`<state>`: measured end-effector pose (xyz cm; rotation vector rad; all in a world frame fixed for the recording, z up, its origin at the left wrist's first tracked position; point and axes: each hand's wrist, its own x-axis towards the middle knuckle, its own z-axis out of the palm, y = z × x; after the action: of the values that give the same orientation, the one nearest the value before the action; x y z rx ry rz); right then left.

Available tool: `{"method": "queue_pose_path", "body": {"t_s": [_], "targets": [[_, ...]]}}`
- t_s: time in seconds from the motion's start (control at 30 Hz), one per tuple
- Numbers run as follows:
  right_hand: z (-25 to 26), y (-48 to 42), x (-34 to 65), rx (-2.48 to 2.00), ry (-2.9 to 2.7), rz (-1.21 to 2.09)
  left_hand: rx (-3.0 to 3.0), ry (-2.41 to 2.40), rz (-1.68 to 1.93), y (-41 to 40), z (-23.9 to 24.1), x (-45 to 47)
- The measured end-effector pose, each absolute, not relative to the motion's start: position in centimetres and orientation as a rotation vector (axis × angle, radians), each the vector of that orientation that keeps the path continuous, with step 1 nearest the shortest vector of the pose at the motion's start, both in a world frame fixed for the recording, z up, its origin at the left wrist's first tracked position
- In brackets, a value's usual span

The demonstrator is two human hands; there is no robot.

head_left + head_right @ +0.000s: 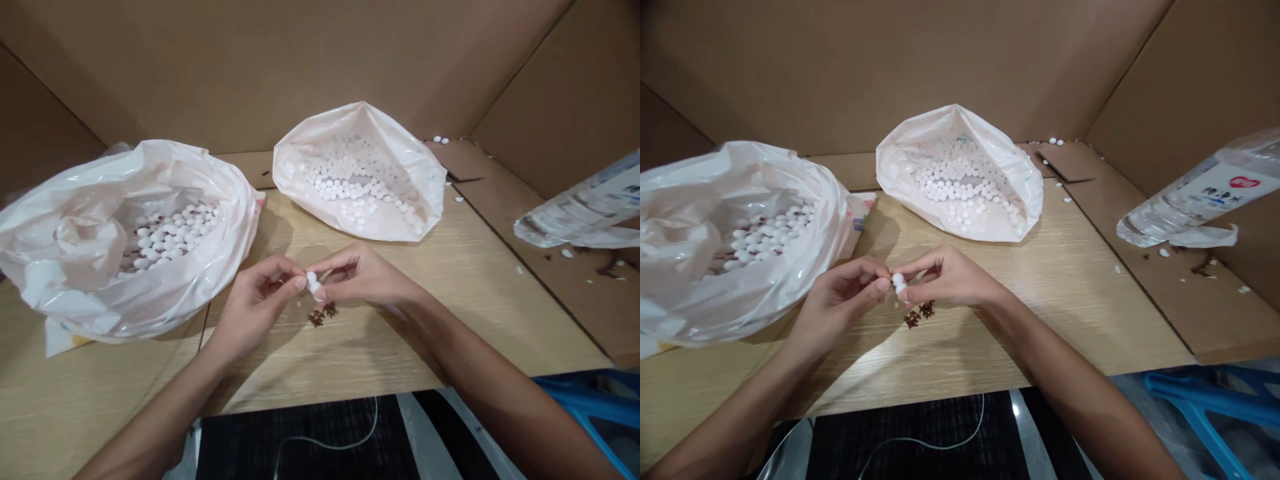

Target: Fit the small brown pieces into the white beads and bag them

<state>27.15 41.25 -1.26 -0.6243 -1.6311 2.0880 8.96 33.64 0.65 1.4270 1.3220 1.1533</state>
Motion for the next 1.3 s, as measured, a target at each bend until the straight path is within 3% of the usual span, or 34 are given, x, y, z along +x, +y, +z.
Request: {"method": "queue_pose_path", "body": {"t_s": [1.3], "targets": [[-0.74, 40.9, 26.65, -0.577, -1.553, 2.112, 1.543, 1.378, 1.211, 33.46, 0.12, 9.41]]}}
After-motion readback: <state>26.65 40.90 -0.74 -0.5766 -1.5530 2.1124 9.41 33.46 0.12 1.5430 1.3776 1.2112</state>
